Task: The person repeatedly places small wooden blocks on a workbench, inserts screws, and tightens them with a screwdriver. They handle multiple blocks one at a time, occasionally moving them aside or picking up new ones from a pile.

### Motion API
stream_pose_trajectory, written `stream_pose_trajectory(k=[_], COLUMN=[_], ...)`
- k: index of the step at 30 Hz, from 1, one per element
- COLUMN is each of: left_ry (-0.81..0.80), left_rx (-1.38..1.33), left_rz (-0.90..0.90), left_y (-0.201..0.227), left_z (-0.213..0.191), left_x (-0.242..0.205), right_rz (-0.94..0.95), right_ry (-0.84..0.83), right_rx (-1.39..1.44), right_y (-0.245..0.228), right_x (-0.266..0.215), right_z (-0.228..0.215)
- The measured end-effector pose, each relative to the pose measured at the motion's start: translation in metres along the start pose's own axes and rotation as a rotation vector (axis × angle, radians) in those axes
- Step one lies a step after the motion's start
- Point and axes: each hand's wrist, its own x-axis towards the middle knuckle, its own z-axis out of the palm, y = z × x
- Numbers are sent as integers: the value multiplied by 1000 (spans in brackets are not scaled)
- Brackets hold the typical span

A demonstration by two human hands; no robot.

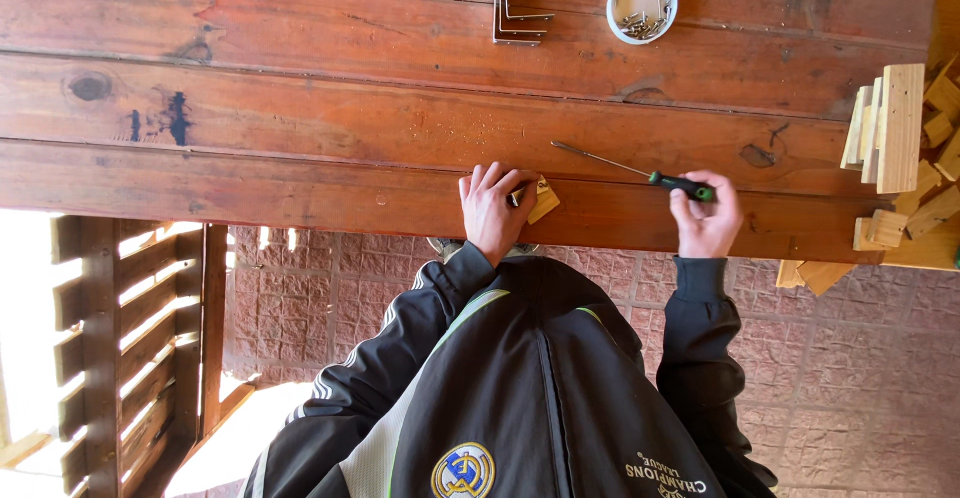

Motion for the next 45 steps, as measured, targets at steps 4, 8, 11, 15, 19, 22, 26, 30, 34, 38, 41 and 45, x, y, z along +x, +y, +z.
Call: stream_pose_trajectory(k=[4,8,11,15,19,22,26,30,34,38,41,45], left_ry=[5,-14,-27,-33,-59,-109,-151,-166,-147,-126,-123,-153], left_rx=[30,7,-24,-24,-128,-113,-184,-180,-152,-125,-115,-121], left_rz=[17,30,34,45,6,-18,-22,-13,5,35,56,57], left_y=[-2,-6,-9,-14,-6,-3,-5,-10,-13,-9,-7,-6], left_z=[4,1,-1,4,-2,-2,0,5,9,7,9,15], left_x=[-1,-3,-4,-4,0,3,5,6,7,9,11,14], right_rz=[-141,-350,-455,-546,-373,-308,-290,-268,-229,-117,-1,58], right_ry=[-80,-170,-191,-264,-385,-453,-462,-471,-484,-503,-503,-458], right_rx=[-189,-437,-492,-417,-281,-246,-248,-208,-170,-212,-236,-294], right_y=[1,3,-12,-33,-40,-38,-38,-40,-38,-39,-29,-21], right_x=[-4,-6,-9,-15,-18,-16,-15,-12,-10,-8,-9,-10], right_z=[11,32,61,112,143,147,148,149,148,149,153,154])
